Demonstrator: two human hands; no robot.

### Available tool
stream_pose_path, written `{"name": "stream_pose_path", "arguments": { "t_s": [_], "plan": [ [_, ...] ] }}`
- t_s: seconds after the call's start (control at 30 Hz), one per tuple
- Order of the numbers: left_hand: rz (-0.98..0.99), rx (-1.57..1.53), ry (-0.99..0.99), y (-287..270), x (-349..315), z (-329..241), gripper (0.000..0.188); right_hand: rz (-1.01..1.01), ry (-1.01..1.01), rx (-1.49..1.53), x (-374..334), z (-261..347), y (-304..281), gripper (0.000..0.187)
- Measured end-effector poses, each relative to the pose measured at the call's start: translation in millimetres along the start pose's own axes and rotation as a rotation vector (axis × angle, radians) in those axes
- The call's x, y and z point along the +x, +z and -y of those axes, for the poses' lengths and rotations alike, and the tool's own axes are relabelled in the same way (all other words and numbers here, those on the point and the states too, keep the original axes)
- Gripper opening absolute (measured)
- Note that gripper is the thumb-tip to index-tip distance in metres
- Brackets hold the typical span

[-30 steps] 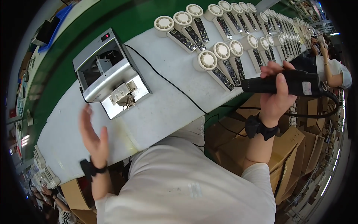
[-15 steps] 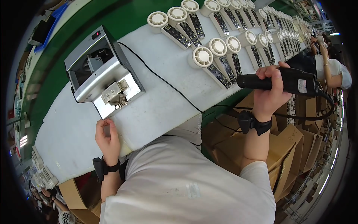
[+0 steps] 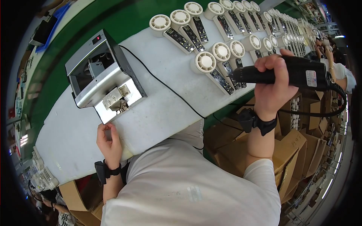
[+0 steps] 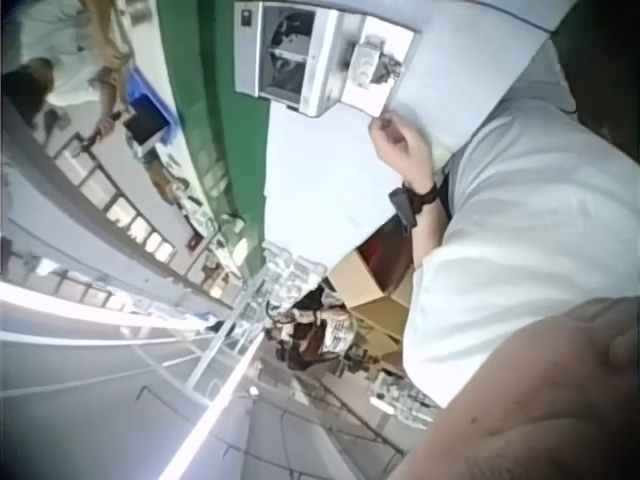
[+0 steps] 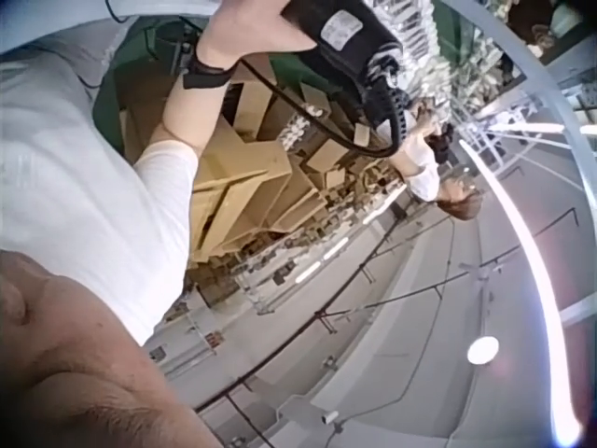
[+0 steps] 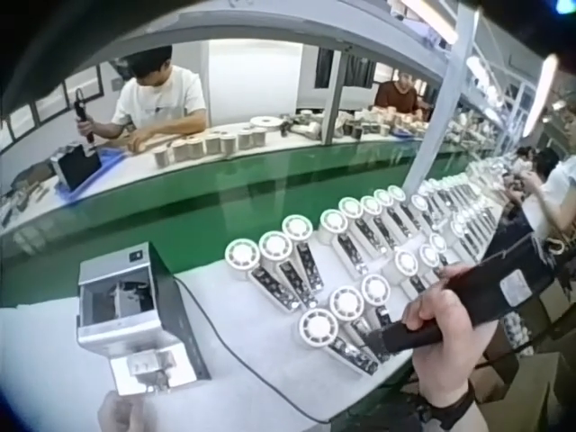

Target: The person uses a power screwdriver to fasten a circuit board to a white plastic component, then places the assembled unit into a cardboard box. After packing several units, they place a cardboard divider into the box and continue the assembly and packing process.

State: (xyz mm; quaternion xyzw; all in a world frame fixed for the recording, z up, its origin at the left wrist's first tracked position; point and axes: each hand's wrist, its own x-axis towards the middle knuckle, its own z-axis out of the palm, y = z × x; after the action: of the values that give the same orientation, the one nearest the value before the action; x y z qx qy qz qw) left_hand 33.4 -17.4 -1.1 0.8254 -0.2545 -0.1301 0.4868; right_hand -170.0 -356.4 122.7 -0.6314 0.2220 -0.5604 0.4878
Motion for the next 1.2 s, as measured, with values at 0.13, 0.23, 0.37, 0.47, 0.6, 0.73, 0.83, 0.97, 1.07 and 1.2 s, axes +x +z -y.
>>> {"name": "stream_pose_path", "arguments": {
  "t_s": [0.13, 0.23, 0.37, 0.47, 0.6, 0.73, 0.83, 0.97, 1.07, 1.2],
  "plan": [
    [-0.163, -0.005, 0.190, -2, -3, -5, 0.011, -0.038, -0.002, 0.002, 1, 3, -21, 0.030],
    [0.043, -0.087, 0.612, -4, -6, -55, 0.021, -0.101, 0.039, 0.048, -1, 10, -36, 0.029],
    [0.442, 0.176, 0.734, 76, 44, -148, 0.051, -0.160, 0.038, 0.136, -9, 20, -44, 0.027],
    [0.415, 0.240, 0.766, 163, 74, -168, 0.059, -0.189, 0.047, 0.159, -18, 27, -49, 0.027],
    [0.462, 0.218, 0.804, 197, 91, -158, 0.058, -0.204, 0.090, 0.175, -38, 49, -58, 0.027],
    [0.527, 0.222, 0.680, 180, 87, -163, 0.057, -0.206, 0.105, 0.210, -46, 58, -65, 0.028],
    [0.454, 0.228, 0.678, 133, 56, -171, 0.057, -0.234, 0.097, 0.304, -41, 70, -61, 0.029],
    [0.438, 0.196, 0.510, 52, 12, -142, 0.057, -0.060, 0.101, 0.328, -45, 73, -30, 0.032],
    [0.393, 0.155, 0.297, 6, -14, -101, 0.057, 0.123, 0.145, 0.271, -46, 65, 13, 0.034],
    [0.175, 0.183, 0.124, -21, -24, -50, 0.057, 0.379, 0.234, 0.259, -53, 45, 90, 0.033]
  ]
}}
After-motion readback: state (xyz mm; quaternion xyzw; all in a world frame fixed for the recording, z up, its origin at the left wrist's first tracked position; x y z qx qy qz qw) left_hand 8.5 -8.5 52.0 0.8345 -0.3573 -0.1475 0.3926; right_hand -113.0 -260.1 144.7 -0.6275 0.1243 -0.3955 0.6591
